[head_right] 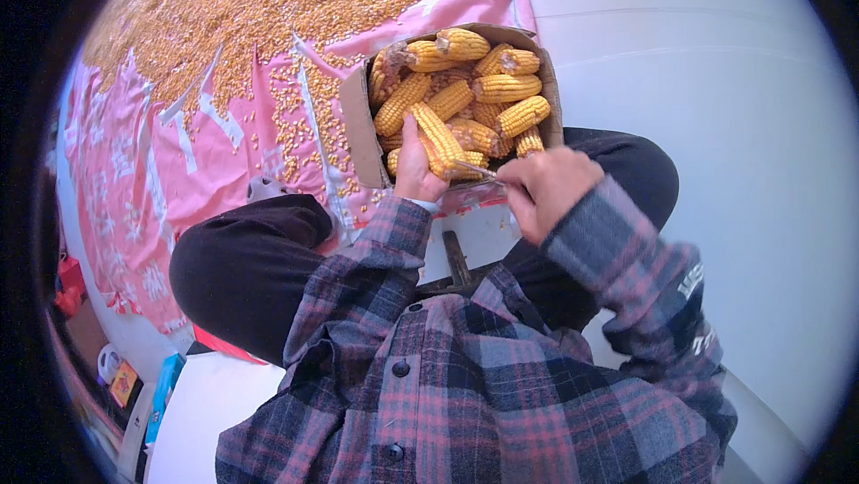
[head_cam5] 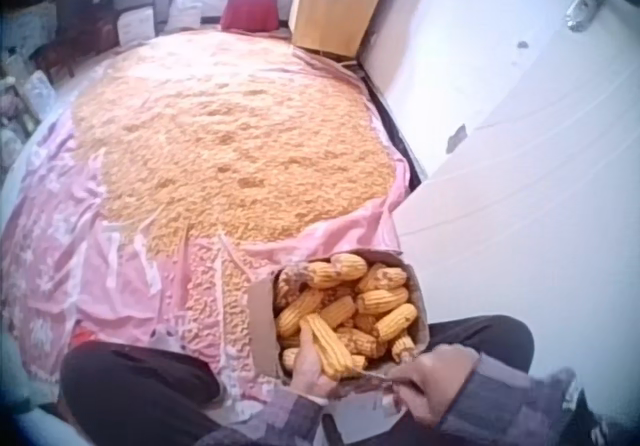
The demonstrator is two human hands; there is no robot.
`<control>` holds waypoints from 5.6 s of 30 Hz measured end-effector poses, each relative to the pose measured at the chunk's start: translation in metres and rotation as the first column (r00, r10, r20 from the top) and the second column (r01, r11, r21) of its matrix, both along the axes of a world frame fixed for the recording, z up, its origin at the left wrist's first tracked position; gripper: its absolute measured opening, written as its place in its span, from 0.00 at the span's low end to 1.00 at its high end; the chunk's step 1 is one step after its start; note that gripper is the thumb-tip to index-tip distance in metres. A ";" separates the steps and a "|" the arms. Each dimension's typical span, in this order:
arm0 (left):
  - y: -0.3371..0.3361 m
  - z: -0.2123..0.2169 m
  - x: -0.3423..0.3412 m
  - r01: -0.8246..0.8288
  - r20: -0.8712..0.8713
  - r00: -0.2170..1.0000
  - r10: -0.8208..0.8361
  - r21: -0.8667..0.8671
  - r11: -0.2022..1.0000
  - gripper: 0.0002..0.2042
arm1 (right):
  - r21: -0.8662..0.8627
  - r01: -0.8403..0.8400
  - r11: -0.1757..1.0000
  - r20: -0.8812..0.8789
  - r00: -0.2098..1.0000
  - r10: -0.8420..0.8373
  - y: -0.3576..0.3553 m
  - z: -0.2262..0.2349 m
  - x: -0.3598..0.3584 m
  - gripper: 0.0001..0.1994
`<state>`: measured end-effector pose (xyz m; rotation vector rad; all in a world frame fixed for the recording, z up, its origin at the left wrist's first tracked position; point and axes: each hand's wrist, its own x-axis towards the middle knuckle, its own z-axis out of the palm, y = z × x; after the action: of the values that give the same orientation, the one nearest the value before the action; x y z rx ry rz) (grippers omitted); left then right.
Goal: The person sits cross-legged and shucks corn cobs one by one. They use a knife to loosen kernels and then pull the kernels off by hand, dropping them onto a large pink sack. The cobs are taken from a cardboard box and the shucked cobs are placed back into the box.
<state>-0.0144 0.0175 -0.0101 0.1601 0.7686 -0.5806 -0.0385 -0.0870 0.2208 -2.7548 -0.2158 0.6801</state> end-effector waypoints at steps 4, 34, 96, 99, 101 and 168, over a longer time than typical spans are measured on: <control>-0.007 -0.009 -0.001 0.008 0.061 0.998 -0.012 0.068 0.998 0.26 | -0.146 -0.146 0.978 -0.211 0.971 0.113 0.010 0.005 0.034 0.07; -0.017 -0.012 0.009 -0.001 -0.036 0.999 0.013 0.309 0.951 0.28 | -0.043 0.121 0.992 0.213 0.971 -0.109 0.001 -0.045 -0.032 0.09; 0.005 0.004 0.005 0.039 0.015 0.999 -0.038 -0.096 0.995 0.24 | -0.054 0.065 0.996 -0.091 0.993 -0.070 0.011 -0.046 -0.046 0.08; 0.013 -0.005 0.008 -0.005 0.059 0.998 0.011 -0.106 0.994 0.26 | -0.014 0.100 0.995 0.045 0.994 -0.099 0.021 -0.053 -0.049 0.07; 0.012 -0.007 0.007 0.008 0.066 0.998 -0.004 -0.055 0.998 0.27 | 0.024 0.143 0.989 0.126 0.981 -0.145 0.018 -0.032 -0.052 0.08; -0.003 -0.014 0.003 0.028 0.083 0.996 -0.031 0.037 0.999 0.25 | -0.280 0.083 0.957 -0.005 0.996 -0.088 0.048 -0.120 0.048 0.08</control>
<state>-0.0118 0.0144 -0.0245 0.2281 0.6969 -0.5847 0.0091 -0.0394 0.1009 -3.0027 0.0059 0.7631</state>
